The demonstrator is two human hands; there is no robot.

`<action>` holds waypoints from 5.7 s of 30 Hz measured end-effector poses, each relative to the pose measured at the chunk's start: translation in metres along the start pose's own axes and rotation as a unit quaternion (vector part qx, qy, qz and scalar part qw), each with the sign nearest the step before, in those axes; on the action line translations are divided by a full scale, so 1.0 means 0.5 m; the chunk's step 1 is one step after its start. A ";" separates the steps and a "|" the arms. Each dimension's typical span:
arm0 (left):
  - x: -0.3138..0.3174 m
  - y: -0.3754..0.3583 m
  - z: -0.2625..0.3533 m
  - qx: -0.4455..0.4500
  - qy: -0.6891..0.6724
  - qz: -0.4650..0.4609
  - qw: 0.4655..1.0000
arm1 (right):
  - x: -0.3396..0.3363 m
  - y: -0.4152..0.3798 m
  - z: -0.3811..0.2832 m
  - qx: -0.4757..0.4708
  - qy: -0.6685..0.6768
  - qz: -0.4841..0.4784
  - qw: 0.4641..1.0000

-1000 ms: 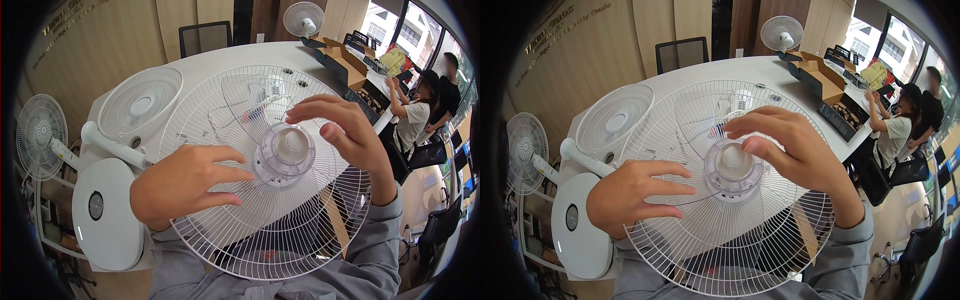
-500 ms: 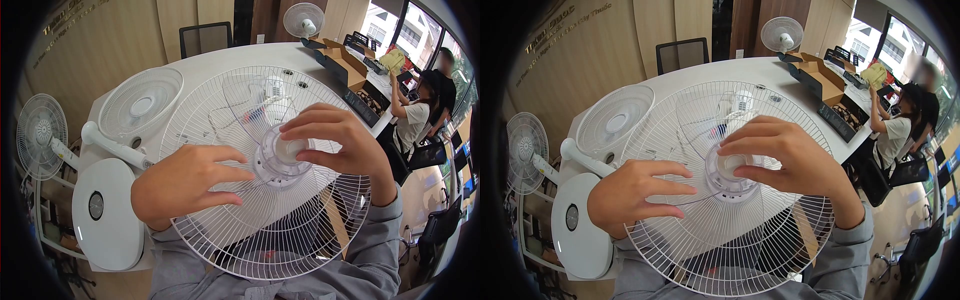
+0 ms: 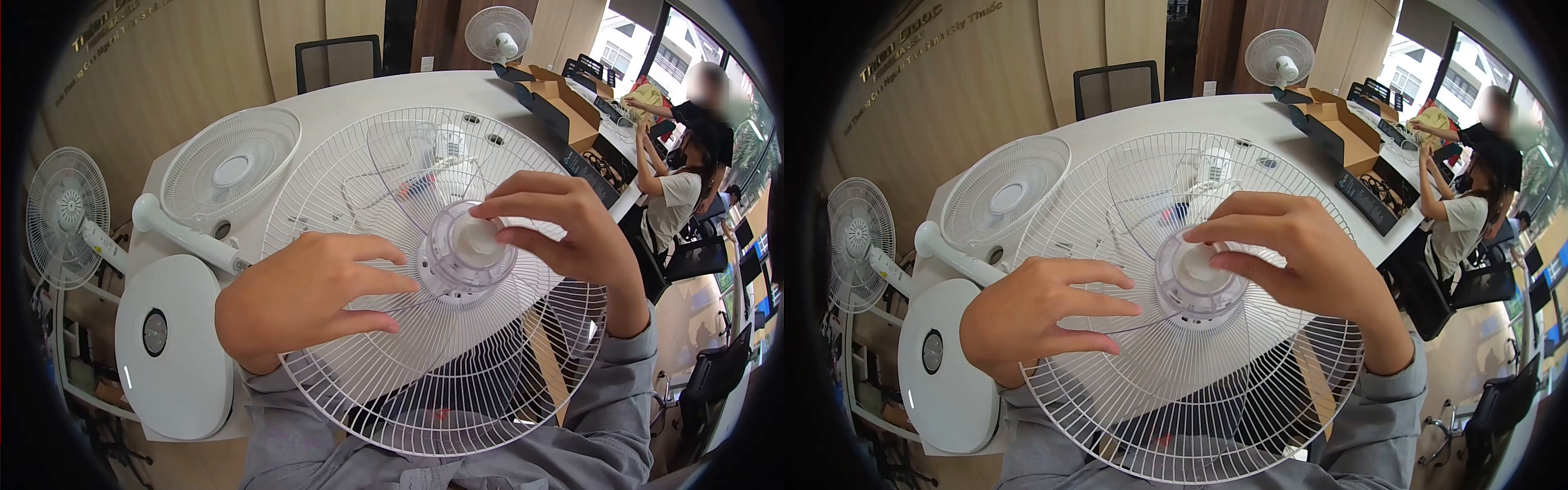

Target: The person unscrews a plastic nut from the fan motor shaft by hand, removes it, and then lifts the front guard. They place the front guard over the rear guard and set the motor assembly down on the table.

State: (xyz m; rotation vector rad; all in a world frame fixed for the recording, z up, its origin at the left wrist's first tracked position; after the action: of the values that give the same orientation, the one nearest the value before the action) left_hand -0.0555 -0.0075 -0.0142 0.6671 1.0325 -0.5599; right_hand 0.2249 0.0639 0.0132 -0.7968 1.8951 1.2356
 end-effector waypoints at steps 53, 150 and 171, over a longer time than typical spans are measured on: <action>0.001 -0.002 -0.003 -0.002 0.000 0.000 1.000 | -0.009 0.041 -0.031 -0.040 -0.057 -0.057 0.996; 0.001 -0.002 -0.004 -0.006 -0.003 -0.002 1.000 | -0.032 0.040 -0.028 0.006 -0.048 -0.099 0.994; -0.001 0.001 -0.009 -0.001 -0.019 -0.007 1.000 | -0.033 -0.005 0.080 0.199 0.324 -0.107 0.919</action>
State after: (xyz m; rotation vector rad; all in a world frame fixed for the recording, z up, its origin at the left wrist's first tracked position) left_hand -0.0582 -0.0038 -0.0151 0.6454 1.0024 -0.5813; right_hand 0.2454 0.1020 0.0144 -1.2417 2.3833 0.4333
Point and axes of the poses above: each hand's wrist, its own y-axis towards the middle knuckle, its own x-axis out of the palm, z = x × y, the point moved 2 cm from there along y, towards the middle knuckle, and after that the axes turned 4 degrees about -x, right-handed, at the moved point
